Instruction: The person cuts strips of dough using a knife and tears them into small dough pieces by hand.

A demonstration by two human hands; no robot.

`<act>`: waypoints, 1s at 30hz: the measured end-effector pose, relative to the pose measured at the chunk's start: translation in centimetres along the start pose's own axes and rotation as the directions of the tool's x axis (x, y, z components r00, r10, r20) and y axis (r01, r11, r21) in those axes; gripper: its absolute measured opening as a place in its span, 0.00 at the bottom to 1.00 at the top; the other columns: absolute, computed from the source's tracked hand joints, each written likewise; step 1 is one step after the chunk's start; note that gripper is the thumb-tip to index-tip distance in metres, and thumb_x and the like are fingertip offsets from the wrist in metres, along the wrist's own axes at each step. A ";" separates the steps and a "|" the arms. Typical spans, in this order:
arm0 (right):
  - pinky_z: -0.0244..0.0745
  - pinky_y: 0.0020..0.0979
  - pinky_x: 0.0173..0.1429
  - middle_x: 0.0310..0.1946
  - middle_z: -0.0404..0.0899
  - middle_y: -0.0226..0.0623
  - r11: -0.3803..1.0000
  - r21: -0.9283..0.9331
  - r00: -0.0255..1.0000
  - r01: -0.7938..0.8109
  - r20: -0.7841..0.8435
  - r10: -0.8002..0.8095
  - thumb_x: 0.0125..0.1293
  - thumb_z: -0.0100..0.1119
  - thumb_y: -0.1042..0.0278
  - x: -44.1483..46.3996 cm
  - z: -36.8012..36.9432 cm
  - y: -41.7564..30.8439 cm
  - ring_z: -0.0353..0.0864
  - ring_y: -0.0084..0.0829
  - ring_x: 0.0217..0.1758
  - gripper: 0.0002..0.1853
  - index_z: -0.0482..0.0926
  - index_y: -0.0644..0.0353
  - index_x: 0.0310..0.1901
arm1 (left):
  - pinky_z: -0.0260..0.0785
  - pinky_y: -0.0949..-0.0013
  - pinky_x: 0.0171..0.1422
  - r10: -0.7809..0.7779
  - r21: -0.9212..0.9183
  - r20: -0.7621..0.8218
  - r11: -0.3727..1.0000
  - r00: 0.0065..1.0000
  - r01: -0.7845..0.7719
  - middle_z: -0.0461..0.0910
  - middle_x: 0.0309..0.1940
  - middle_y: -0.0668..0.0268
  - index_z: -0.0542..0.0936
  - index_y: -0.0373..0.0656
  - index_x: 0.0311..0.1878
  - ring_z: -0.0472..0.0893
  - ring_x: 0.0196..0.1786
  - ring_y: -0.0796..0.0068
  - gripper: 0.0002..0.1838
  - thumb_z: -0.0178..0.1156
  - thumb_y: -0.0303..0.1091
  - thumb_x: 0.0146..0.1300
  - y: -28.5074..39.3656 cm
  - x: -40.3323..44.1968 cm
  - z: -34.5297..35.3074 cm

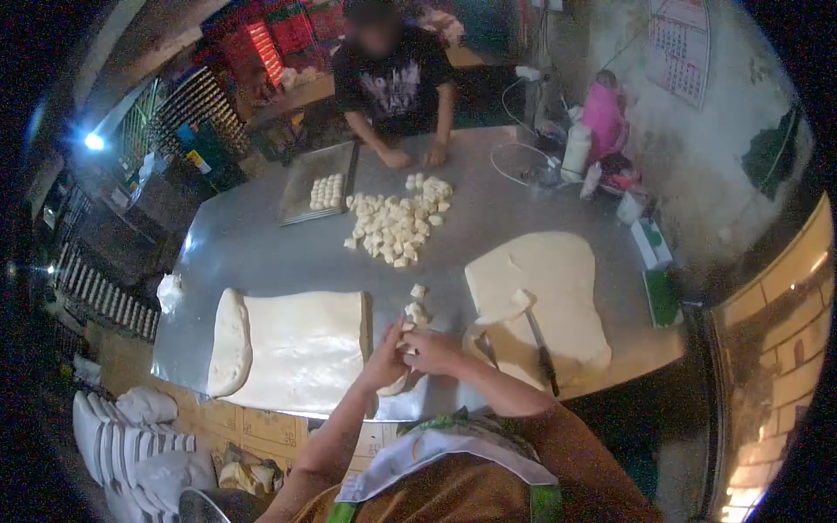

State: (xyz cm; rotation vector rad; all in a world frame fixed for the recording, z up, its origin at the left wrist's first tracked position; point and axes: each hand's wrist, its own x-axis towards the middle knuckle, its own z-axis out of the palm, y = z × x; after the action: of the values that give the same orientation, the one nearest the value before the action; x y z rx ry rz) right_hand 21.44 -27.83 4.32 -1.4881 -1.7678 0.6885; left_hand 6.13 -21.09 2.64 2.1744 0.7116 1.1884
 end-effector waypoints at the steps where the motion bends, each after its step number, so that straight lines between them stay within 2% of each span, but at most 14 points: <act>1: 0.77 0.45 0.48 0.43 0.82 0.46 1.000 0.014 1.000 -0.009 0.011 0.009 0.57 0.68 0.55 -0.4 0.1 -0.7 0.82 0.50 0.50 0.21 0.79 0.58 0.48 | 0.76 0.60 0.48 -0.098 -0.041 0.125 0.994 0.987 0.104 0.85 0.36 0.52 0.82 0.40 0.52 0.85 0.41 0.53 0.14 0.57 0.26 0.63 0.4 0.0 -1.0; 3: 0.76 0.46 0.49 0.43 0.82 0.45 0.992 0.051 0.987 0.112 -0.119 -0.106 0.57 0.67 0.55 0.6 -0.8 -1.5 0.82 0.50 0.50 0.21 0.79 0.58 0.49 | 0.75 0.60 0.50 -0.257 -0.087 0.351 0.948 0.901 0.305 0.85 0.38 0.51 0.81 0.39 0.54 0.85 0.43 0.50 0.17 0.57 0.25 0.62 0.9 0.4 -2.5; 5: 0.76 0.47 0.50 0.43 0.83 0.45 0.982 0.060 0.966 0.179 -0.200 -0.164 0.57 0.67 0.55 1.2 -0.8 -1.2 0.82 0.50 0.49 0.21 0.79 0.58 0.49 | 0.75 0.60 0.50 -0.274 -0.026 0.375 0.952 0.885 0.306 0.85 0.38 0.51 0.79 0.40 0.57 0.85 0.43 0.50 0.18 0.57 0.25 0.62 -0.3 -0.8 -1.4; 8: 0.76 0.48 0.51 0.41 0.83 0.44 0.982 -0.073 0.970 -0.175 -0.181 0.160 0.58 0.67 0.54 1.1 0.4 0.5 0.82 0.50 0.47 0.20 0.80 0.58 0.46 | 0.75 0.61 0.51 -0.310 0.084 0.429 0.949 0.848 0.304 0.84 0.39 0.51 0.75 0.40 0.61 0.85 0.44 0.51 0.22 0.57 0.25 0.62 0.0 -2.0 -0.5; 12: 0.77 0.45 0.50 0.39 0.82 0.44 0.885 -0.228 0.908 -0.407 0.000 0.418 0.60 0.66 0.55 1.7 -1.6 1.1 0.81 0.48 0.44 0.16 0.80 0.57 0.43 | 0.76 0.64 0.47 -0.081 -0.041 0.567 0.991 0.820 0.127 0.84 0.35 0.54 0.81 0.39 0.51 0.85 0.42 0.57 0.15 0.58 0.24 0.61 5.1 -0.7 -3.5; 13: 0.77 0.45 0.50 0.39 0.82 0.44 0.881 -0.233 0.906 -0.412 -0.002 0.423 0.60 0.66 0.55 1.5 -1.0 1.3 0.81 0.48 0.44 0.16 0.80 0.57 0.43 | 0.76 0.64 0.46 -0.256 -0.048 0.555 0.940 0.791 0.338 0.85 0.34 0.55 0.82 0.39 0.50 0.86 0.42 0.58 0.14 0.57 0.24 0.61 5.2 0.1 -4.1; 15: 0.77 0.44 0.48 0.38 0.82 0.44 0.959 -0.241 0.970 -0.148 -0.222 0.094 0.60 0.65 0.55 1.4 1.2 2.0 0.82 0.47 0.43 0.15 0.81 0.57 0.41 | 0.76 0.66 0.45 -0.567 -0.071 0.526 0.713 0.633 0.698 0.85 0.34 0.58 0.82 0.37 0.49 0.86 0.41 0.60 0.13 0.57 0.23 0.61 4.7 1.5 -5.2; 16: 0.77 0.44 0.48 0.37 0.82 0.44 0.964 -0.256 0.962 -0.076 -0.271 0.004 0.60 0.65 0.56 1.6 1.5 1.7 0.82 0.47 0.43 0.14 0.81 0.57 0.40 | 0.76 0.66 0.45 -0.567 -0.078 0.526 0.711 0.634 0.699 0.85 0.34 0.58 0.82 0.37 0.49 0.86 0.41 0.60 0.13 0.57 0.23 0.61 4.3 1.0 -5.1; 17: 0.77 0.44 0.48 0.37 0.82 0.44 0.960 -0.279 0.944 -0.006 -0.318 -0.087 0.61 0.65 0.56 1.8 1.4 0.6 0.82 0.47 0.43 0.14 0.81 0.57 0.40 | 0.76 0.66 0.45 -0.461 -0.178 0.369 0.817 0.807 0.548 0.85 0.34 0.59 0.82 0.37 0.48 0.86 0.41 0.61 0.13 0.57 0.23 0.61 3.4 0.6 -4.1; 20: 0.77 0.43 0.45 0.37 0.81 0.43 0.995 0.095 0.999 -0.029 -0.028 0.032 0.60 0.65 0.56 1.6 0.9 -3.6 0.81 0.47 0.43 0.14 0.80 0.57 0.39 | 0.77 0.67 0.45 -0.183 -0.273 0.009 0.945 0.983 0.178 0.85 0.35 0.60 0.83 0.36 0.48 0.85 0.39 0.62 0.12 0.58 0.24 0.61 -0.9 0.0 -2.4; 23: 0.76 0.44 0.46 0.38 0.81 0.43 0.997 0.073 0.974 0.036 -0.225 -0.019 0.60 0.65 0.57 2.7 2.1 -5.0 0.81 0.48 0.43 0.13 0.80 0.57 0.39 | 0.77 0.56 0.49 -0.202 -0.285 0.485 0.883 0.851 0.372 0.84 0.37 0.52 0.81 0.36 0.52 0.85 0.41 0.51 0.16 0.58 0.24 0.60 -5.5 0.1 -3.9; 25: 0.76 0.44 0.46 0.38 0.81 0.43 0.997 0.046 0.942 0.069 -0.331 -0.051 0.60 0.65 0.58 3.0 2.4 -5.0 0.81 0.49 0.43 0.12 0.80 0.58 0.38 | 0.77 0.56 0.49 -0.229 -0.144 0.524 0.925 0.820 0.351 0.84 0.37 0.51 0.81 0.36 0.52 0.85 0.42 0.51 0.16 0.58 0.24 0.60 -5.6 -1.0 -3.1; 27: 0.76 0.44 0.45 0.39 0.81 0.44 0.968 -0.132 0.939 -0.214 -0.301 0.167 0.61 0.64 0.60 2.5 3.2 -3.4 0.81 0.49 0.43 0.11 0.80 0.58 0.38 | 0.77 0.56 0.48 -0.317 0.154 0.573 0.947 0.756 0.280 0.84 0.38 0.50 0.80 0.35 0.53 0.85 0.43 0.52 0.17 0.57 0.24 0.60 -4.8 -1.8 -2.5; 30: 0.77 0.43 0.45 0.39 0.81 0.44 0.884 -0.276 0.914 -0.377 -0.267 0.306 0.61 0.64 0.60 2.9 2.6 -1.7 0.81 0.49 0.42 0.10 0.80 0.58 0.38 | 0.77 0.56 0.48 -0.140 0.028 0.575 0.988 0.806 0.152 0.83 0.37 0.49 0.81 0.33 0.51 0.85 0.43 0.52 0.16 0.58 0.25 0.60 0.5 -0.7 -6.1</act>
State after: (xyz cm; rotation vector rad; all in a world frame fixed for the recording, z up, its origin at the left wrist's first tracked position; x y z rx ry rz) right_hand 18.12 -25.18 4.66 -2.0519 -1.5116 0.3931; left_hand 0.63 -20.59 5.35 2.2423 0.5754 0.4003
